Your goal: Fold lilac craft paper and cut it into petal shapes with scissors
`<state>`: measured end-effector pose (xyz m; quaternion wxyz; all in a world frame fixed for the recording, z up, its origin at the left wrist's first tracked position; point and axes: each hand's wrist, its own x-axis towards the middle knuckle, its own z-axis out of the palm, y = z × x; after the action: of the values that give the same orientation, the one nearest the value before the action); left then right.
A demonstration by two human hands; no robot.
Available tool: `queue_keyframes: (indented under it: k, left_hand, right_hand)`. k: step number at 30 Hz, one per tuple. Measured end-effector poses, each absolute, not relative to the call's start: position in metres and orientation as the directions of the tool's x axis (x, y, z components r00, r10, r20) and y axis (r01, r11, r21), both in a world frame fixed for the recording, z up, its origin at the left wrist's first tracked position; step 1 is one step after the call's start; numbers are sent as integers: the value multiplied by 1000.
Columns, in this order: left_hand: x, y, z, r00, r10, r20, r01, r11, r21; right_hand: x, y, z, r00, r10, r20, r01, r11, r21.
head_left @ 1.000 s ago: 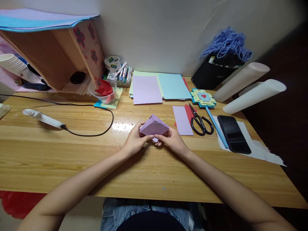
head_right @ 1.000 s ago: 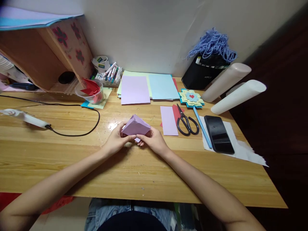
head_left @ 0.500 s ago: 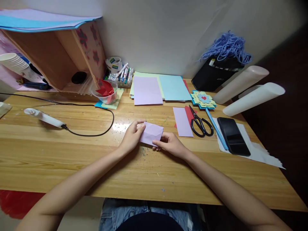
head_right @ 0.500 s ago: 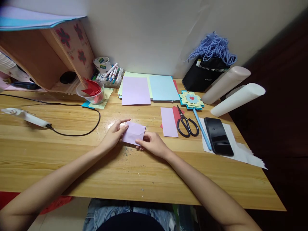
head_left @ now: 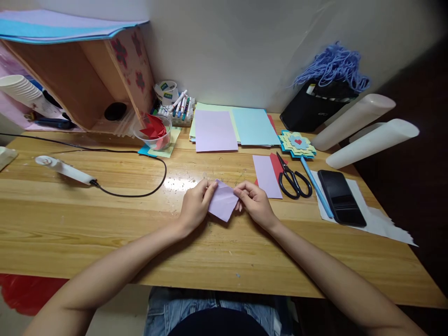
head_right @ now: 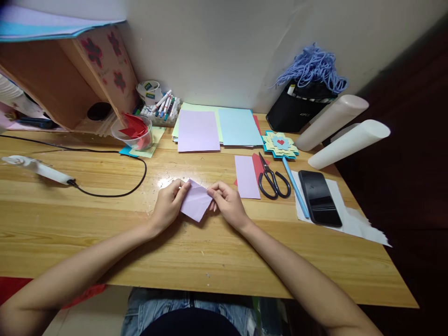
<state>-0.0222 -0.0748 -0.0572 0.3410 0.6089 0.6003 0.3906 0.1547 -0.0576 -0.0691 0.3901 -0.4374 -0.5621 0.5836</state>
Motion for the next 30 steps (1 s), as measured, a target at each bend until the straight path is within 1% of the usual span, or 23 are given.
queue_keyframes:
  k: [2,5,7,8,10,12,14,16,18,19,21,22,24,25,26,28,30]
  left_hand:
    - [-25,-71,-56,-17,1000,24,397,-15,918]
    - [-29,-66,-54,48,997,-59,287,43,957]
    - [-30,-65,-53,98,991,-91,286,59,956]
    - [-30,-66,-52,122,987,-109,291,69,954]
    - [-29,-67,-52,140,979,-147,271,105,957]
    - [-27,-68,-53,114,978,-174,178,152,972]
    - [-25,-68,-53,123,966,-228,31,226,974]
    - [-21,-69,-55,213,929,-301,-94,327,940]
    - [-18,-71,-57,285,897,-338,-150,390,909]
    - [-17,-71,-58,275,902,-334,-155,384,910]
    - [-15,-73,-60,170,939,-299,-118,321,940]
    - [-15,-73,-61,105,957,-271,-69,279,958]
    - [-17,-74,-60,4,984,-180,72,179,981]
    - [-18,-74,-59,-13,993,-121,155,122,980]
    - [-20,-74,-59,-3,998,-62,235,61,970]
    - [-22,-74,-58,69,997,32,369,-56,928]
    - [-24,-75,-58,166,984,66,458,-136,879]
  right_hand:
    - [156,-57,-69,-364,926,-96,33,-90,-995]
    - [157,-56,-69,-512,843,-167,67,-155,-986]
    - [157,-55,-69,-576,799,-172,100,-141,-985]
    - [156,-56,-69,-581,799,-159,119,-110,-987]
    - [155,-58,-68,-562,816,-136,163,-52,-985]
    - [153,-60,-67,-509,847,-149,174,-69,-982]
    - [151,-62,-66,-414,895,-165,113,-129,-985]
    - [150,-61,-65,-315,935,-163,32,-161,-986]
    - [149,-60,-65,-281,947,-154,-22,-167,-986]
    - [149,-59,-66,-295,943,-155,-36,-173,-984]
    - [147,-58,-66,-359,920,-160,-43,-188,-981]
    - [147,-58,-66,-403,900,-168,-32,-197,-980]
    - [147,-60,-66,-504,839,-205,23,-224,-974]
    - [147,-61,-65,-543,809,-227,58,-234,-970]
    - [148,-62,-64,-565,787,-246,89,-238,-967]
    - [150,-62,-62,-562,789,-248,118,-221,-968]
    - [153,-60,-61,-534,819,-211,108,-181,-978]
